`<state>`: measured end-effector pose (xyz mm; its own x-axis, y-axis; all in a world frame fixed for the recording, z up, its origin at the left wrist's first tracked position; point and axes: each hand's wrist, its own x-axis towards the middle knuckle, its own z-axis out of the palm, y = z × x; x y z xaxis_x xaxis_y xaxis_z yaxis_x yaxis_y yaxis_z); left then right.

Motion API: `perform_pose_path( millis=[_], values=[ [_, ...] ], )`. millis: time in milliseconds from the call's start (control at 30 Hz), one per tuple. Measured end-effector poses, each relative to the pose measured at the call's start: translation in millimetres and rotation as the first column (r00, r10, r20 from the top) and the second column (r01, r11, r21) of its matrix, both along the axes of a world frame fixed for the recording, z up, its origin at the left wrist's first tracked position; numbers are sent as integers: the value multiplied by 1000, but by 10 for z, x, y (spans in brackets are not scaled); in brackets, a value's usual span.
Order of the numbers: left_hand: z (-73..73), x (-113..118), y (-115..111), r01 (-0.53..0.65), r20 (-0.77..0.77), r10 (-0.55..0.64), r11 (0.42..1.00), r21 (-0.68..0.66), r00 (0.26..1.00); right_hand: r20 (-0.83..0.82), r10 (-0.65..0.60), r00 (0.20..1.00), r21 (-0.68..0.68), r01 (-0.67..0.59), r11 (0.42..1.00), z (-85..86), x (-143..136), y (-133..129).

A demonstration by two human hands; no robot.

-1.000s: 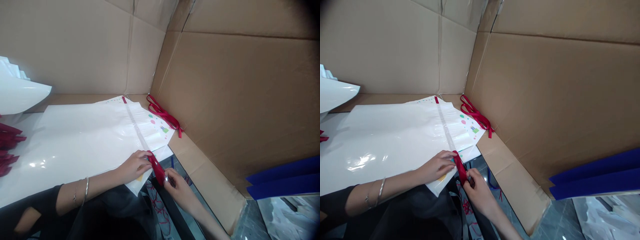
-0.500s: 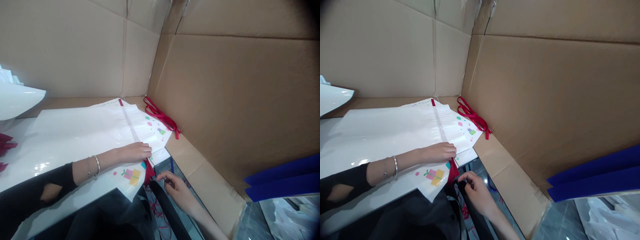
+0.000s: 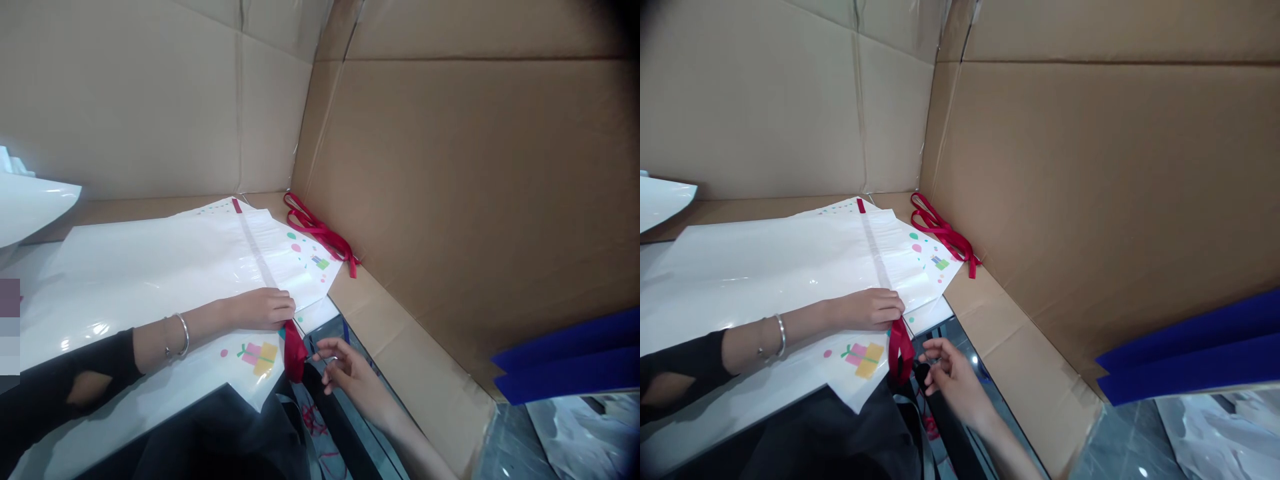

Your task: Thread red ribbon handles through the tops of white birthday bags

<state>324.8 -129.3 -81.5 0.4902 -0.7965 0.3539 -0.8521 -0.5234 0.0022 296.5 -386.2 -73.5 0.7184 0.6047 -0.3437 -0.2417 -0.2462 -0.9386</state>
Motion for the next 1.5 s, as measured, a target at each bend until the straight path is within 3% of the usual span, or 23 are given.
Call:
perform_pose_path(
  millis=[300, 433, 533, 667, 833, 1033, 1200, 1333, 1400, 1500],
  values=[
    [-75, 10, 88, 15, -116, -25, 996, -93, 993, -56, -62, 997, 24, 63, 998, -78, 15, 37],
    [-137, -48, 67, -152, -7, 152, 986, -66, 988, -64, -41, 997, -17, 40, 999, -133, -8, 22],
    [-188, -88, -25, -320, 32, 324, 942, -99, 945, -25, 2, 1000, -87, -4, 996, -200, -44, -53],
    [-201, -104, -175, -448, 21, 448, 894, -24, 894, 117, 150, 982, -238, -118, 964, -267, -105, -218],
    [-226, -65, -228, -432, -55, 429, 898, -82, 902, 78, 196, 978, -264, -169, 950, -231, -159, -255],
    [-294, -53, -232, -375, -199, 361, 927, -33, 911, 169, 223, 960, -298, -166, 940, -144, 16, 4],
    [-294, -63, -252, -410, -247, 390, 911, -33, 887, 376, 300, 877, -381, -149, 912, -96, 213, 225],
    [-300, -43, -251, -425, -264, 398, 904, -52, 878, 537, 225, 813, -393, 5, 920, -144, 188, 251],
    [-301, -33, -250, -429, -269, 399, 901, -62, 877, 650, 226, 725, -356, 27, 934, -177, 156, 226],
    [-291, -28, -247, -412, -265, 382, 909, -67, 885, 809, 300, 505, -310, -68, 948, -207, 150, 211]
  ],
)
